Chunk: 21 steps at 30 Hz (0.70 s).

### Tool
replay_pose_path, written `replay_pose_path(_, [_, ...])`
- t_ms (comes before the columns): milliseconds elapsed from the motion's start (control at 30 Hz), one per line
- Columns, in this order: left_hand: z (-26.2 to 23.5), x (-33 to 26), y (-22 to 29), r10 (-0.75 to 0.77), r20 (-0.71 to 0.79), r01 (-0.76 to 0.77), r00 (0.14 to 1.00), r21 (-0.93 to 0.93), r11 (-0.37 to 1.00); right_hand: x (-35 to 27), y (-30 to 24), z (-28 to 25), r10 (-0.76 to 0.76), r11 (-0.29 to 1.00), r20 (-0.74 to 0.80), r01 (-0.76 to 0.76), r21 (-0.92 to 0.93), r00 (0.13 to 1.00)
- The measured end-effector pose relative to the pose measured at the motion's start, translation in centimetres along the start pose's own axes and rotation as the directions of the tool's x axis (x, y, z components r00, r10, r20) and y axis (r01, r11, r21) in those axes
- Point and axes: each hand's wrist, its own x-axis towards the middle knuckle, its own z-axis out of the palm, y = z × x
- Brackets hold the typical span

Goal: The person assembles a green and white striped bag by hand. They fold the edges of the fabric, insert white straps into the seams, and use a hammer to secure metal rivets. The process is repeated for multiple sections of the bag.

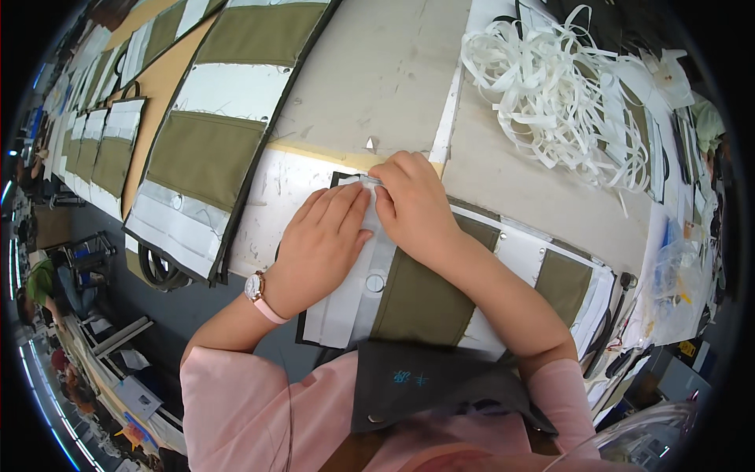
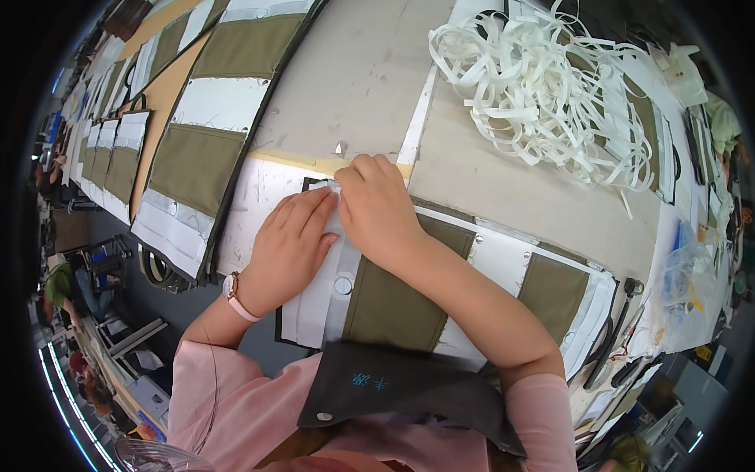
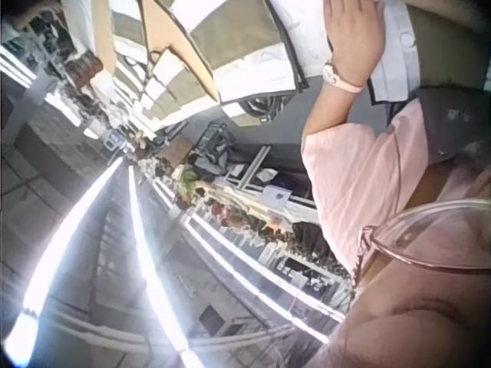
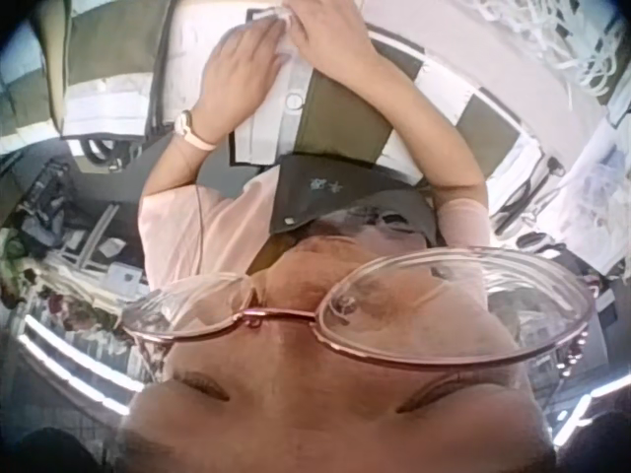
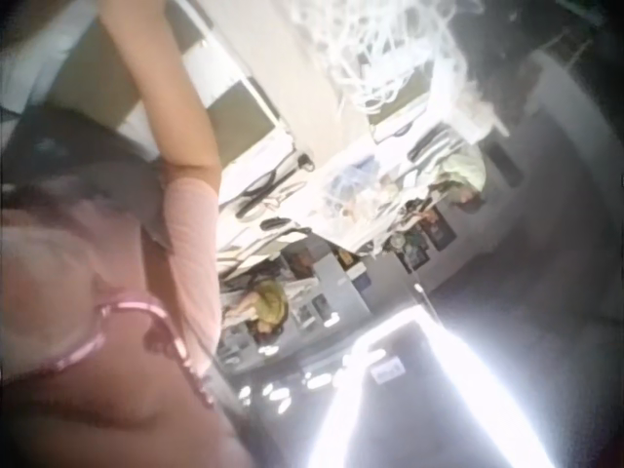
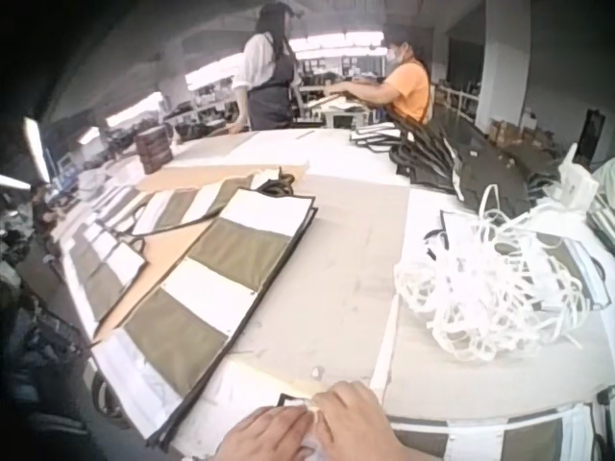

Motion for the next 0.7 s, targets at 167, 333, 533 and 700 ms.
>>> replay_pose_path(167, [-0.2,0.0,-0.3,0.003,-0.036,-0.001,0.999,0.051,0.999,0.2,0.2,0.2,0.019,0.999,0.040,-0.018,-0.034,0.999])
replay_pose_path(333, [-0.1,0.5,-1.5,-0.036,-0.052,0.034,0.998,-0.043,0.998,0.1,0.6,0.2,-0.053,0.999,0.042,0.053,-0.004,0.998])
replay_pose_path(533, [-0.9,0.8,-2.6,-0.208,-0.005,0.200,0.978,-0.250,0.947,0.1,0.5,-0.7,-0.121,0.989,0.123,0.130,-0.068,0.985])
replay_pose_path(700, [-0.7,1.4,-3.3,-0.183,-0.021,0.173,0.983,-0.240,0.955,0.0,0.3,-0.7,-0.162,0.971,0.134,0.182,-0.157,0.978])
